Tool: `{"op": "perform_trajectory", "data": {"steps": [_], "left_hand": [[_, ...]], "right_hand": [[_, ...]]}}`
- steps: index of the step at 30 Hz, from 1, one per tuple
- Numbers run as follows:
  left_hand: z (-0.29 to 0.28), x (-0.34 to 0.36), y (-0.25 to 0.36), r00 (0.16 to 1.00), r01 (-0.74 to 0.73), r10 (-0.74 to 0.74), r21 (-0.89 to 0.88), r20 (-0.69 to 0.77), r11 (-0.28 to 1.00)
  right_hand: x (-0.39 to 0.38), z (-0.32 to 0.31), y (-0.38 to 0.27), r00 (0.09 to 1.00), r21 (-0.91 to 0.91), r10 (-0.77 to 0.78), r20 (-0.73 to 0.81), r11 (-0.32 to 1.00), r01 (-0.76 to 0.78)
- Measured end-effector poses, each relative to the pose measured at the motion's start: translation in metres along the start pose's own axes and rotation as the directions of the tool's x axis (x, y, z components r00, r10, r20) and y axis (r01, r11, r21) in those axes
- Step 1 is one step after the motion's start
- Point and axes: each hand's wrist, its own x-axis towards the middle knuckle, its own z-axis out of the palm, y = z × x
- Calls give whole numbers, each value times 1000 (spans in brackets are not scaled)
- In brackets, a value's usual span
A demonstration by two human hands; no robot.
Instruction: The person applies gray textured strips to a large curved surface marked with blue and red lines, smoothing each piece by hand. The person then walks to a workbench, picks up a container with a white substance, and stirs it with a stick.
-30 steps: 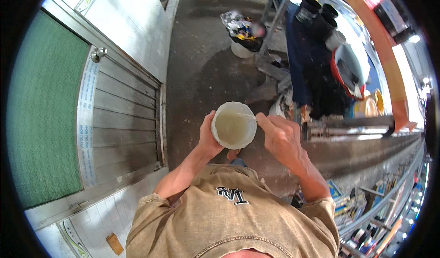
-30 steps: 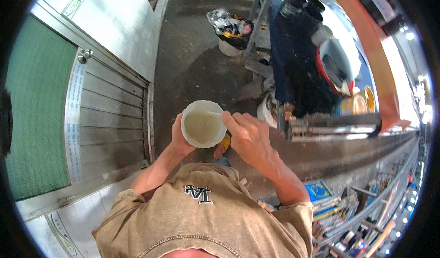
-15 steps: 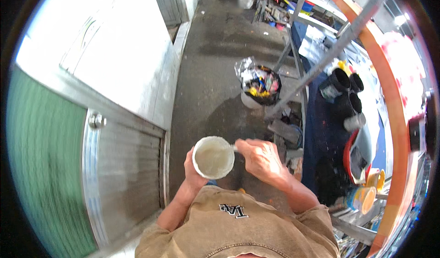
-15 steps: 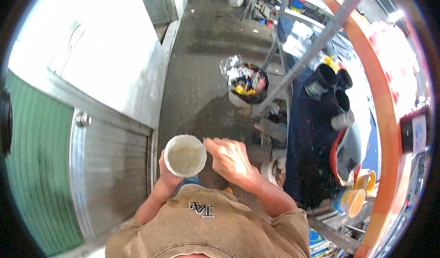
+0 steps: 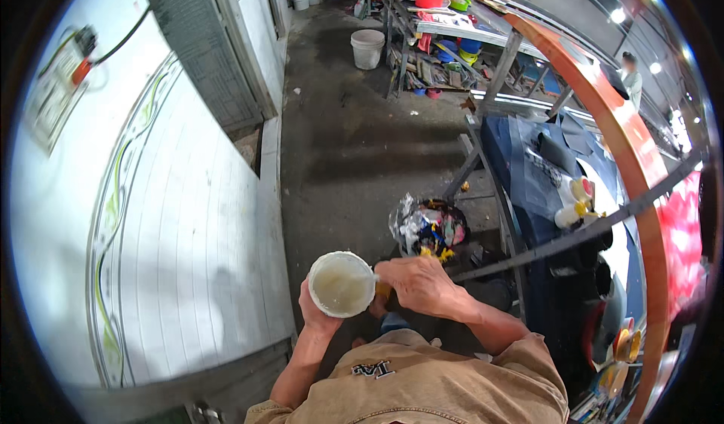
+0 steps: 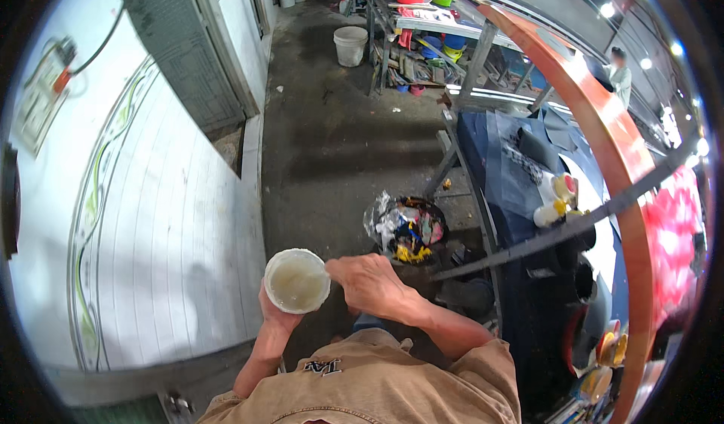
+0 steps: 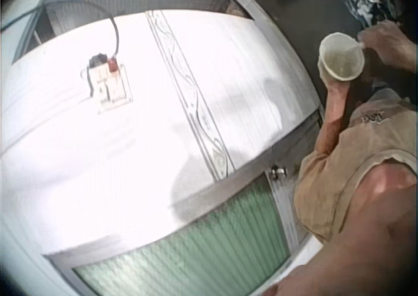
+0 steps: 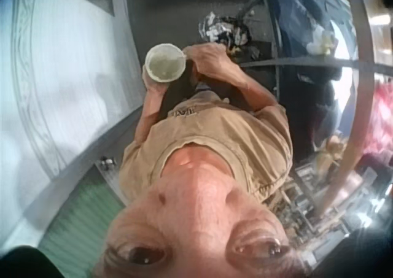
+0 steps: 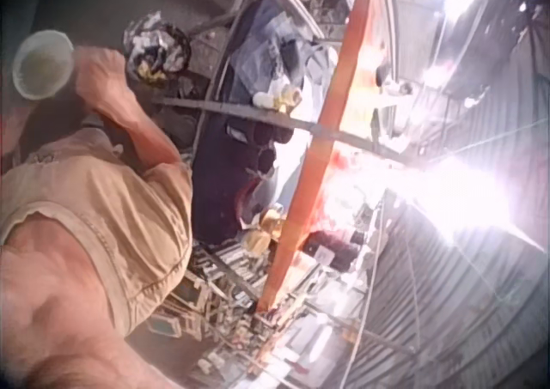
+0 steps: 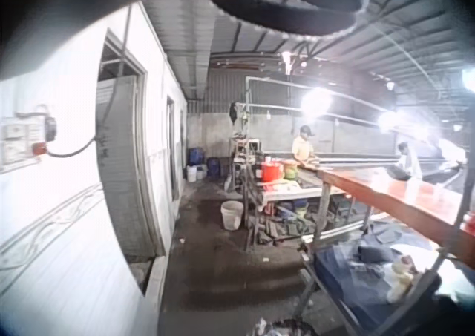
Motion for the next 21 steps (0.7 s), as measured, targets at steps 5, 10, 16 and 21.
{"op": "perform_trajectory", "data": {"steps": [5, 10, 16, 21], "left_hand": [[15, 119, 37, 996, -62, 55, 112, 64, 992], [60, 227, 92, 994, -107, 98, 193, 56, 975], [101, 356, 157, 997, 48, -35, 180, -72, 983], [137, 475, 203, 980, 197, -193, 116, -41, 974]], "right_hand": [[102, -22, 72, 975, 90, -122, -185, 986, 141], [215, -79, 127, 907, -184, -266, -327, 959, 215], [300, -118, 187, 985, 107, -66, -157, 991, 83], [413, -132, 243, 908, -57, -55, -415, 998, 35]]}}
